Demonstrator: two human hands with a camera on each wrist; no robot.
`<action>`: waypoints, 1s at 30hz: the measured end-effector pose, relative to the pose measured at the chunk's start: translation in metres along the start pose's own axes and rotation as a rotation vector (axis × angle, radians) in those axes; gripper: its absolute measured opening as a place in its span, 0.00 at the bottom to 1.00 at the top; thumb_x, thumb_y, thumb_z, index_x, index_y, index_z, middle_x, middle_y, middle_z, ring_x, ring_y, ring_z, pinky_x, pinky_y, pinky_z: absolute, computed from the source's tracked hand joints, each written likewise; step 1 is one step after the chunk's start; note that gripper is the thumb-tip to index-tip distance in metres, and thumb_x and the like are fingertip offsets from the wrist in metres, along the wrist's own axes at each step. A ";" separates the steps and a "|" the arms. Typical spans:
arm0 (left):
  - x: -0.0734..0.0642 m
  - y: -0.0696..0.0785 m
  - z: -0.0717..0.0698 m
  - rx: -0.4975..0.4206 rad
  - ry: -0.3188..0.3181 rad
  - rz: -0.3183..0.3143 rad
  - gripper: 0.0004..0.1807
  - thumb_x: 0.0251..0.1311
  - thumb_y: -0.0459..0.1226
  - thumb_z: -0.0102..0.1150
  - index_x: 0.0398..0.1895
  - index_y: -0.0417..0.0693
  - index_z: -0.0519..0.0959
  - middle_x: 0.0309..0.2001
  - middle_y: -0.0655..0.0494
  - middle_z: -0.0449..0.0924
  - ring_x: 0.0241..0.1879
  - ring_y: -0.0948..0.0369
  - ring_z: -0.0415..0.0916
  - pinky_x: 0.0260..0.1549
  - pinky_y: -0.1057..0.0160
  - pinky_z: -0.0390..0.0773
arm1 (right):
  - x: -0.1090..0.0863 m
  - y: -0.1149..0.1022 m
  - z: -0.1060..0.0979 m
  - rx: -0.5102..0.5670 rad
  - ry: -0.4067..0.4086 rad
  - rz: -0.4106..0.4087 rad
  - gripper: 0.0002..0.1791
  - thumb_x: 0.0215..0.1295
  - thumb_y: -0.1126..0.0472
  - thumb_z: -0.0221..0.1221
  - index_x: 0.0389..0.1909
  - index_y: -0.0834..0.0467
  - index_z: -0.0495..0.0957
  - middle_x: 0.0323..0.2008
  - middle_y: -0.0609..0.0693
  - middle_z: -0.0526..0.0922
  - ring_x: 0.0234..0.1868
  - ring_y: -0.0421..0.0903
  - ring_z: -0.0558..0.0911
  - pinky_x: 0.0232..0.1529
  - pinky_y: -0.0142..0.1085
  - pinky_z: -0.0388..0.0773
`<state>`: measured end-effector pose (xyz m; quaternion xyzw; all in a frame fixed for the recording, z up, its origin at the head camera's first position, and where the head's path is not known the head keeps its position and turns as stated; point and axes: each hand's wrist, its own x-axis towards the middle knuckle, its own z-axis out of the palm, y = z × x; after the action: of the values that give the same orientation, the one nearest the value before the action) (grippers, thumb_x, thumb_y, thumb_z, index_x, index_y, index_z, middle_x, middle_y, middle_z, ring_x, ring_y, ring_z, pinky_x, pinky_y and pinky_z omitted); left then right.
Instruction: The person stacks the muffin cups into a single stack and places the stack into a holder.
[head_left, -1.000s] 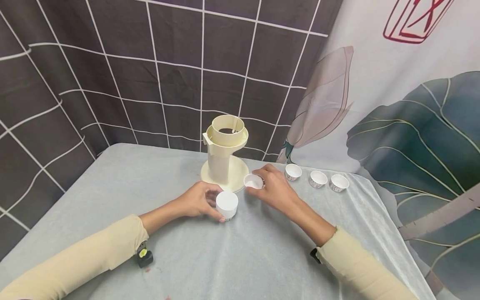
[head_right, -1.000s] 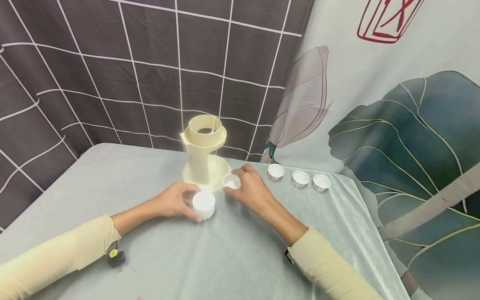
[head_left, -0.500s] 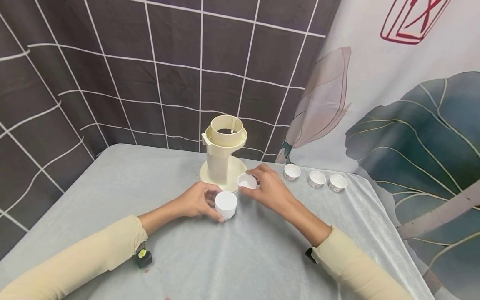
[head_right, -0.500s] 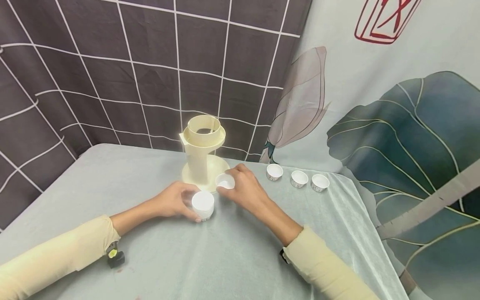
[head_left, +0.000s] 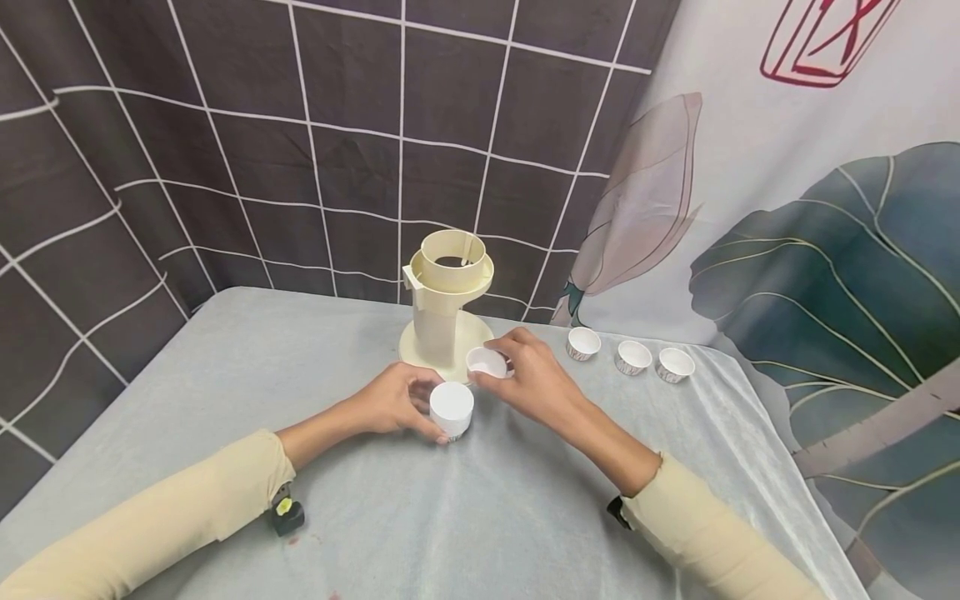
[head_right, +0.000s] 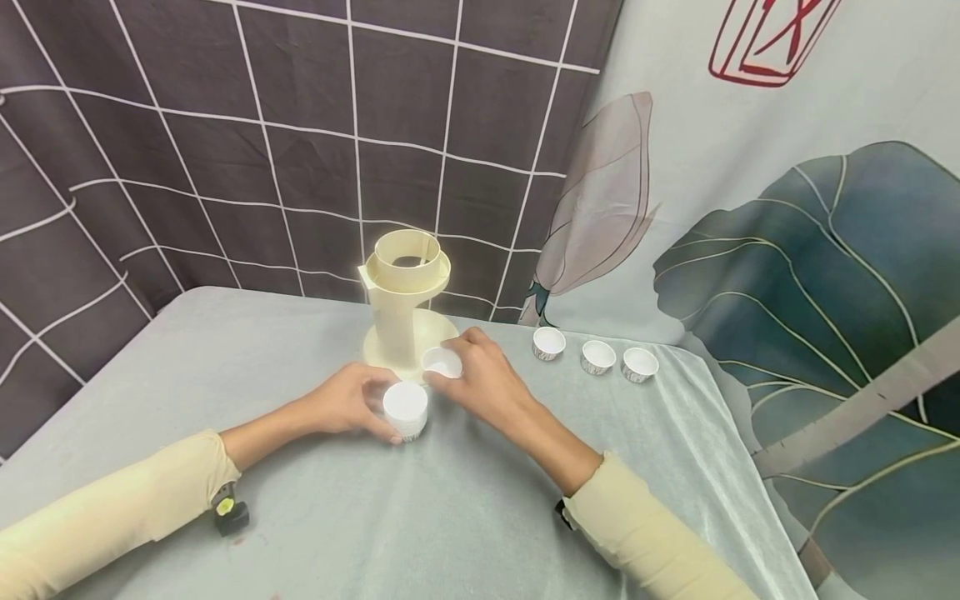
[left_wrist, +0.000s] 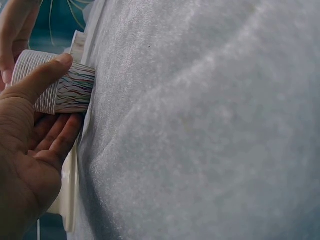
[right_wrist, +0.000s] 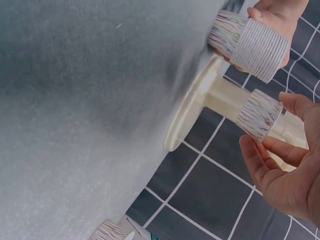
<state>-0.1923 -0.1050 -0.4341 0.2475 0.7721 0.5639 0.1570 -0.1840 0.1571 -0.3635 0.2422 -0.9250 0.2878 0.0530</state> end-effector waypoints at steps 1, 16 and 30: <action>0.000 0.000 0.000 -0.001 -0.001 0.000 0.28 0.42 0.26 0.91 0.49 0.31 0.89 0.47 0.47 0.93 0.46 0.63 0.90 0.52 0.63 0.96 | 0.000 0.000 0.000 0.000 0.000 -0.002 0.29 0.70 0.49 0.76 0.64 0.64 0.88 0.54 0.59 0.87 0.50 0.54 0.88 0.52 0.47 0.92; 0.001 -0.004 -0.001 -0.022 -0.014 0.000 0.30 0.43 0.25 0.90 0.53 0.30 0.88 0.49 0.47 0.93 0.47 0.63 0.90 0.54 0.62 0.95 | -0.003 -0.008 0.001 -0.009 0.004 -0.037 0.30 0.71 0.50 0.76 0.66 0.65 0.86 0.57 0.60 0.87 0.51 0.53 0.86 0.53 0.47 0.90; 0.001 -0.004 -0.001 -0.017 -0.015 0.003 0.30 0.43 0.26 0.90 0.53 0.31 0.88 0.50 0.46 0.93 0.48 0.62 0.91 0.54 0.62 0.95 | -0.003 -0.012 0.000 -0.005 0.022 -0.051 0.30 0.71 0.50 0.76 0.66 0.64 0.86 0.56 0.58 0.87 0.49 0.51 0.86 0.51 0.44 0.89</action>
<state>-0.1946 -0.1057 -0.4379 0.2515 0.7657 0.5687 0.1642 -0.1752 0.1495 -0.3584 0.2623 -0.9187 0.2865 0.0710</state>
